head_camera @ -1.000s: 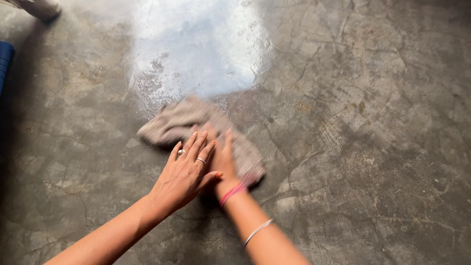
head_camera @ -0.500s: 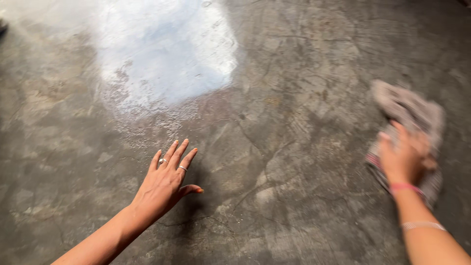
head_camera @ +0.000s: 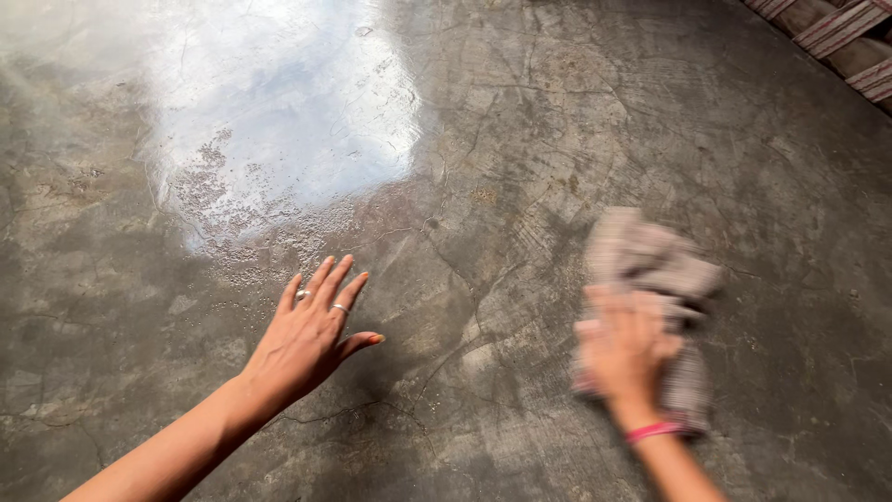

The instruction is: The person kneels on a concrete floor and wipes the surface with a cloth. They move the cloth back and forth across the floor, occasionally adjusting their position to reach different areas. The person uses both hands to scrub the floor, focusing on a specific section near a piece of furniture.

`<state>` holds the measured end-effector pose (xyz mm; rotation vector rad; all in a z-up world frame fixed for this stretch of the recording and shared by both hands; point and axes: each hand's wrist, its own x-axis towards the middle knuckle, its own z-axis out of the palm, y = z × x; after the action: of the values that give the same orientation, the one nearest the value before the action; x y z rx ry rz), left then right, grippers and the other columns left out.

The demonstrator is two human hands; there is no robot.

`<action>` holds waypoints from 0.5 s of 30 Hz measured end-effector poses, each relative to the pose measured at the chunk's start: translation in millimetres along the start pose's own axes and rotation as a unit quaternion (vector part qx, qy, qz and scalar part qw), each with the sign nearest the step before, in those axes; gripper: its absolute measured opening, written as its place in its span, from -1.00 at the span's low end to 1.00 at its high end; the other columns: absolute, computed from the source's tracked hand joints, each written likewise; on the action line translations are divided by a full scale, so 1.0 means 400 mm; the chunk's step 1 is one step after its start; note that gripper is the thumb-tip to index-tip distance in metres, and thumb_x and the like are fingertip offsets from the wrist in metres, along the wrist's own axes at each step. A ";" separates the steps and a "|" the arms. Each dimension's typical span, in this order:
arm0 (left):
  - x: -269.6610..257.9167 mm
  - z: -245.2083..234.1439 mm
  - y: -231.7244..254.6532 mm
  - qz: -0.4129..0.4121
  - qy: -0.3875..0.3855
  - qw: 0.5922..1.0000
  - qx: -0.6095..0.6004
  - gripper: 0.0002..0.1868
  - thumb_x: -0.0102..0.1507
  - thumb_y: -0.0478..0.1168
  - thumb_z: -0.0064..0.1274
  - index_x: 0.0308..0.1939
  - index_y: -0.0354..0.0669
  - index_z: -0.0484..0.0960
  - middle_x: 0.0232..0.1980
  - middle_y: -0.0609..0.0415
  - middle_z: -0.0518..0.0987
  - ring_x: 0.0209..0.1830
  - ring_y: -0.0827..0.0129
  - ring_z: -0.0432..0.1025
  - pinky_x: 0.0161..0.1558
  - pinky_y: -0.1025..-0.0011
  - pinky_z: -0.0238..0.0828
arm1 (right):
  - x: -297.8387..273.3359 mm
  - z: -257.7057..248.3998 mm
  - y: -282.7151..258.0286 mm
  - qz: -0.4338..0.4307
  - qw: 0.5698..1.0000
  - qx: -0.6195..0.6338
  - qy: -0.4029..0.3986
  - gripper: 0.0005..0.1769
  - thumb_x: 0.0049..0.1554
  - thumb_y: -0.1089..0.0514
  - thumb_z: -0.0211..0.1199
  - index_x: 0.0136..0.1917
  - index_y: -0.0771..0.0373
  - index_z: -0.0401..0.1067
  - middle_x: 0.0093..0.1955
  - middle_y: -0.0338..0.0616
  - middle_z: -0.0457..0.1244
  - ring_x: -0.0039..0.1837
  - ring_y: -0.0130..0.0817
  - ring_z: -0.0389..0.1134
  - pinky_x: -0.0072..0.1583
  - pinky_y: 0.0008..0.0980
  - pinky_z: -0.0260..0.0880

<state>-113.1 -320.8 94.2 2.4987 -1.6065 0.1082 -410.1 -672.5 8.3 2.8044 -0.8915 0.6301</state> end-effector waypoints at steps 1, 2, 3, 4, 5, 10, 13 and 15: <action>0.010 -0.004 0.012 0.009 0.010 1.000 -0.005 -0.07 0.26 0.42 -0.26 0.49 -0.18 0.14 0.57 -0.18 0.06 0.59 0.01 -0.10 0.43 -0.10 -0.18 | -0.010 -0.020 -0.108 -0.049 0.998 0.034 0.006 -0.30 0.10 -0.02 0.19 0.51 0.01 0.30 0.40 -0.12 0.19 0.60 -0.01 0.04 0.40 0.28 0.04; 0.020 -0.010 0.025 0.018 0.020 1.000 -0.010 -0.07 0.27 0.41 -0.26 0.49 -0.19 0.15 0.57 -0.19 0.07 0.58 0.01 -0.09 0.43 -0.10 -0.18 | -0.007 -0.036 -0.207 -0.090 0.994 0.056 0.031 -0.26 0.10 -0.05 0.16 0.53 0.10 0.25 0.55 0.06 0.11 0.61 0.08 0.00 0.35 0.28 0.03; 0.028 -0.018 0.036 0.019 0.024 0.999 -0.016 -0.08 0.27 0.40 -0.25 0.48 -0.19 0.17 0.57 -0.18 0.08 0.58 0.01 -0.08 0.44 -0.09 -0.17 | -0.021 -0.058 -0.310 -0.101 0.993 0.054 0.011 -0.32 0.07 -0.11 0.12 0.46 -0.01 0.27 0.55 0.04 0.05 0.60 0.09 -0.04 0.34 0.36 -0.05; 0.032 -0.029 0.046 0.019 0.028 0.999 -0.021 -0.10 0.28 0.39 -0.24 0.48 -0.19 0.18 0.57 -0.18 0.09 0.58 0.01 -0.07 0.44 -0.08 -0.16 | -0.052 -0.089 -0.407 -0.102 0.985 0.141 -0.016 -0.26 0.10 -0.16 0.09 0.51 0.09 0.23 0.60 0.09 -0.02 0.61 0.13 -0.09 0.41 0.51 -0.22; 0.035 -0.041 0.053 0.019 0.032 0.999 -0.026 -0.11 0.29 0.38 -0.24 0.48 -0.19 0.19 0.57 -0.17 0.10 0.58 0.02 -0.06 0.45 -0.07 -0.16 | -0.081 -0.119 -0.496 -0.128 0.978 0.143 -0.077 -0.29 0.14 -0.11 0.05 0.54 0.03 0.23 0.63 0.06 -0.05 0.65 0.13 -0.13 0.44 0.55 -0.28; 0.013 -0.079 0.062 0.008 0.034 0.999 -0.029 -0.18 0.30 0.31 -0.17 0.46 -0.17 0.22 0.56 -0.14 0.13 0.58 0.04 -0.02 0.44 -0.04 -0.12 | -0.122 -0.139 -0.725 -0.280 0.897 0.306 -0.156 -0.31 0.23 -0.12 -0.09 0.60 0.00 0.08 0.67 -0.11 -0.09 0.69 -0.09 -0.17 0.53 0.22 -0.27; -0.012 -0.079 0.057 -0.008 0.035 0.999 -0.028 -0.19 0.29 0.30 -0.15 0.44 -0.17 0.24 0.55 -0.13 0.14 0.57 0.05 -0.02 0.43 -0.03 -0.12 | -0.152 -0.136 -0.904 -0.322 0.838 0.399 -0.188 -0.32 0.29 -0.13 -0.18 0.63 -0.02 -0.01 0.70 -0.22 -0.12 0.71 -0.22 -0.19 0.59 0.02 -0.26; -0.026 -0.074 0.056 -0.017 0.040 0.999 -0.029 -0.18 0.27 0.29 -0.13 0.44 -0.17 0.23 0.55 -0.13 0.15 0.57 0.05 -0.02 0.43 -0.02 -0.12 | -0.111 -0.070 -0.945 -0.304 0.793 0.481 -0.216 -0.33 0.32 -0.14 -0.24 0.66 -0.03 -0.07 0.72 -0.29 -0.14 0.73 -0.31 -0.20 0.62 -0.11 -0.25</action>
<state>-137.0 -315.1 124.0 2.4450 -1.5135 0.1542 -234.5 -333.8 14.9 3.8927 0.5796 0.3758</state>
